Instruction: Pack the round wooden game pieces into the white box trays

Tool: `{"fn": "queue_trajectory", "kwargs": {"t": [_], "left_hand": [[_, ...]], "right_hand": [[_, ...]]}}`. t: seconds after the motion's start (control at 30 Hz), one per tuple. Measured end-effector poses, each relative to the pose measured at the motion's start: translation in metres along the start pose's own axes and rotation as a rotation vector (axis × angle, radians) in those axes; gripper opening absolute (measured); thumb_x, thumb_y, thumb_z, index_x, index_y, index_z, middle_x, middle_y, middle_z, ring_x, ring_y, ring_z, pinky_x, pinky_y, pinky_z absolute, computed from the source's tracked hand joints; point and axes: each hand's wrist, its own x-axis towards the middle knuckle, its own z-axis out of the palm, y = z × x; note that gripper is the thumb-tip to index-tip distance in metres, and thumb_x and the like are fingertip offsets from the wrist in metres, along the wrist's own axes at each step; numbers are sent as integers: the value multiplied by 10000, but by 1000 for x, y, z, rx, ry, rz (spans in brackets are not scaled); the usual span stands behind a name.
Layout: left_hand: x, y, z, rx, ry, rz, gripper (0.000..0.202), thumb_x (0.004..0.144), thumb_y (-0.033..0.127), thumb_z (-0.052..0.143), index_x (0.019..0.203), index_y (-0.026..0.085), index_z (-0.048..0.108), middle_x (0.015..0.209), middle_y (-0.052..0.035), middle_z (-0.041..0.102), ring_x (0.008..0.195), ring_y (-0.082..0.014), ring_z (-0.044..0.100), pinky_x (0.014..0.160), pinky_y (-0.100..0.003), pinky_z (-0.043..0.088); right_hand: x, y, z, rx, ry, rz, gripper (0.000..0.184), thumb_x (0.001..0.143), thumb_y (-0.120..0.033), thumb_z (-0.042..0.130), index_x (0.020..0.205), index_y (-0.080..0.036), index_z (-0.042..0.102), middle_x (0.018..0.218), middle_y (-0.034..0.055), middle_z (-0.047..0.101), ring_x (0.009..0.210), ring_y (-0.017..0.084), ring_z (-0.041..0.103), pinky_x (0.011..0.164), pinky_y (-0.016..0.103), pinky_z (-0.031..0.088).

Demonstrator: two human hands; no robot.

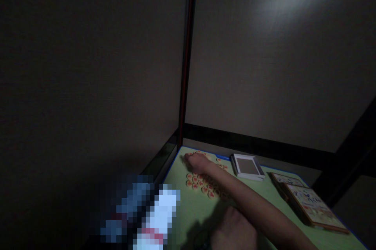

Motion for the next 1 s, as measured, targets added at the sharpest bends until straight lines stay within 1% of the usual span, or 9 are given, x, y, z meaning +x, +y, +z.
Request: {"fn": "queue_trajectory", "kwargs": {"t": [0.07,0.17,0.27,0.37,0.47,0.6,0.77,0.9,1.0], "left_hand": [[-1,4,-7,121,-28,-58,316,781,154,574,1057,164,728,945,-199,726,962,-327,616,935,-505,443],[-5,9,-21,244,-100,-41,230,783,204,597,929,136,761,846,-207,724,883,-316,647,861,-472,479],[-9,16,-34,303,-163,-16,263,798,179,552,951,103,751,850,-202,731,870,-313,666,824,-452,492],[-11,18,-45,315,-107,-13,271,806,177,541,989,118,732,924,-180,735,909,-314,668,843,-444,497],[-8,7,-70,309,117,-145,289,860,163,485,1061,163,692,1068,-134,716,970,-270,658,874,-391,494],[0,-41,-124,409,360,-498,319,950,140,359,1058,188,656,1084,-100,685,1019,-211,633,892,-305,474],[-3,-106,-167,508,188,-691,361,911,64,379,1186,106,609,1209,-191,611,1129,-249,604,956,-329,448],[-9,-129,-166,495,96,-737,296,926,137,438,1149,97,628,1148,-202,639,1060,-264,650,879,-327,484],[-10,-134,-161,480,59,-741,268,922,155,464,1123,125,638,1152,-183,649,1069,-249,650,885,-312,483]], "right_hand": [[-9,12,-1,155,34,-25,317,840,-129,584,1153,-154,629,971,108,750,870,208,711,720,282,525],[-36,33,3,783,86,-65,234,902,-253,563,1105,-152,621,876,64,734,783,167,690,680,271,521],[-81,52,13,1356,127,-3,395,783,-432,735,1056,-171,621,849,49,724,758,172,677,692,299,521],[-132,65,31,1522,248,134,524,641,-434,856,1046,-188,631,785,10,695,707,154,646,685,294,501],[-173,75,57,1460,392,209,457,636,-415,843,981,-181,655,660,-38,614,604,124,558,623,271,455],[-200,79,87,1176,469,298,289,688,-340,742,914,-170,685,694,-10,618,661,160,559,629,286,447],[-205,70,95,817,540,344,216,711,-194,660,913,-180,734,927,80,713,885,241,629,827,363,496],[-200,68,92,724,516,363,245,722,-137,640,924,-181,770,1001,105,738,994,266,645,930,384,487],[-195,69,90,715,496,389,277,742,-122,609,956,-181,777,1035,104,741,930,240,673,888,359,514]]}}
